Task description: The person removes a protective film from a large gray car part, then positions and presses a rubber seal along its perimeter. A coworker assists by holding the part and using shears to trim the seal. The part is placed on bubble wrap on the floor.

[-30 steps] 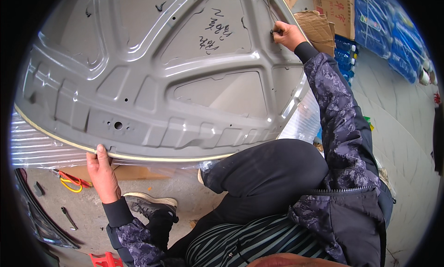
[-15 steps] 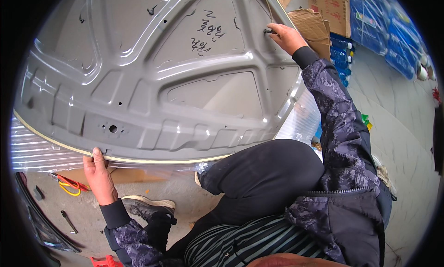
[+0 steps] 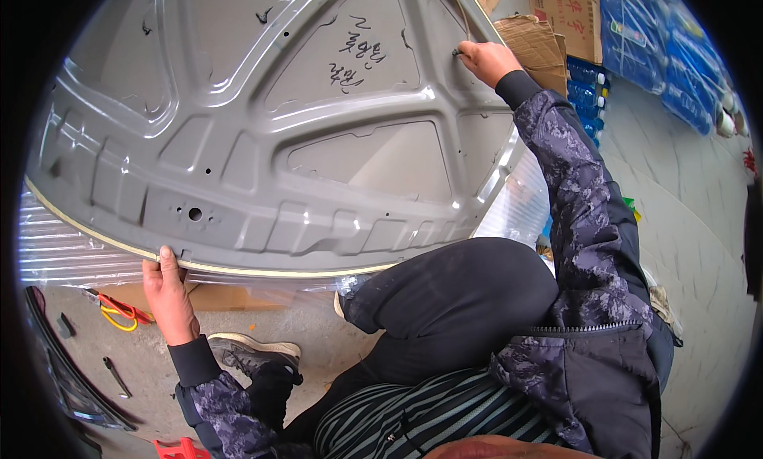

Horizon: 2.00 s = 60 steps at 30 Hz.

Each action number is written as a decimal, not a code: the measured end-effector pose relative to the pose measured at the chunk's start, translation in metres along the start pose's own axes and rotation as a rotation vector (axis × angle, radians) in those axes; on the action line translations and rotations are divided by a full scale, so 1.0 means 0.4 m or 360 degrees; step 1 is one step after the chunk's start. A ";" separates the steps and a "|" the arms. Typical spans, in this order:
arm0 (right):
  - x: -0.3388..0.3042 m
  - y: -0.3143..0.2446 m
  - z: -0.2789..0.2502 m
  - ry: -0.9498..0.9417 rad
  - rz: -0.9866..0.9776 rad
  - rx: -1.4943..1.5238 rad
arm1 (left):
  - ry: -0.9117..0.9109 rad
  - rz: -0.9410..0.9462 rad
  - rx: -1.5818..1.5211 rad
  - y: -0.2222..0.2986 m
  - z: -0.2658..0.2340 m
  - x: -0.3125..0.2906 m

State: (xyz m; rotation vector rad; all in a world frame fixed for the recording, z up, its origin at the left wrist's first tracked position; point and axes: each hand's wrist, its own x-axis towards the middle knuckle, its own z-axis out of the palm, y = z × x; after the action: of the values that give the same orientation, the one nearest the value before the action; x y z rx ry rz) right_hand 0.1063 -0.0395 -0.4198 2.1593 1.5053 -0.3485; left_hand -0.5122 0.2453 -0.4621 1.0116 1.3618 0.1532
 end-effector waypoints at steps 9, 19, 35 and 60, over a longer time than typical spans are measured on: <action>0.011 -0.022 0.007 -0.0106 0.0212 0.0066 | 0.0002 0.0047 0.0014 -0.004 0.001 0.003; 0.038 -0.036 -0.029 -0.0389 0.0568 0.0591 | 0.0125 0.0058 0.0027 0.022 0.042 -0.014; 0.003 -0.007 -0.022 -0.0146 -0.0088 -0.0252 | 0.0033 0.0056 0.0108 0.003 0.010 -0.001; 0.003 -0.035 -0.022 -0.0177 -0.0270 -0.0474 | 0.0022 0.0104 0.0112 -0.009 0.008 0.006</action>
State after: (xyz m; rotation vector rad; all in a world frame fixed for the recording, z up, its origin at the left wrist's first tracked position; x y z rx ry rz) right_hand 0.0933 -0.0300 -0.4161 1.7607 1.5715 -0.2762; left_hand -0.5104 0.2430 -0.4666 1.1165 1.3551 0.1624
